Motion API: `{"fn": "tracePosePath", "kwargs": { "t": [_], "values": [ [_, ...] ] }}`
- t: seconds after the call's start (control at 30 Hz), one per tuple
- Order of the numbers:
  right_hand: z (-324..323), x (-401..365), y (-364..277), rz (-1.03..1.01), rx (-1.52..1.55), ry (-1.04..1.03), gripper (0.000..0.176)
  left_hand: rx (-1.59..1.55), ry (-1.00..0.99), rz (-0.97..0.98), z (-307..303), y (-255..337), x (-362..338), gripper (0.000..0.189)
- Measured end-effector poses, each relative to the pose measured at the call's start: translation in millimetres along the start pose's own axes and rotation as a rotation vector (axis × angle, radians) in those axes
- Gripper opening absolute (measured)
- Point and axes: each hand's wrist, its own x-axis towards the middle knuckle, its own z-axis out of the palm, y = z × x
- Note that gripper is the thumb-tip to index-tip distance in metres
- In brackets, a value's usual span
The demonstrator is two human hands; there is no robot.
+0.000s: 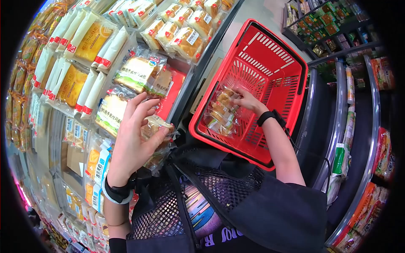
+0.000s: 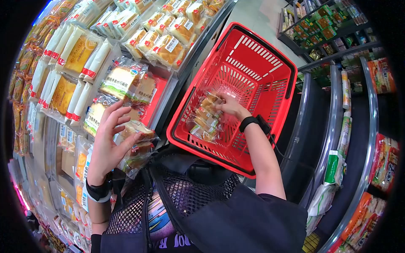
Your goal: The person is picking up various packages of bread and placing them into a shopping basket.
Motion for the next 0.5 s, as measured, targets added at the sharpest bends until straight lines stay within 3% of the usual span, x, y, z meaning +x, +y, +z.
{"fn": "tracePosePath", "kwargs": {
  "t": [0.23,0.37,0.5],
  "values": [
    [-17.0,2.4,1.9,-0.001,0.104,-0.176,0.07,-0.025,0.014,0.002,-5.2,-2.5,-1.6,0.054],
    [-16.7,5.5,10.7,-0.039,0.093,-0.14,0.069,-0.032,0.002,-0.029,-4.7,-5.0,-5.3,0.054],
    [-18.7,-0.4,7.2,0.053,0.134,-0.106,0.069,-0.063,-0.002,-0.049,-6.0,-8.0,-7.8,0.054]
  ]
}}
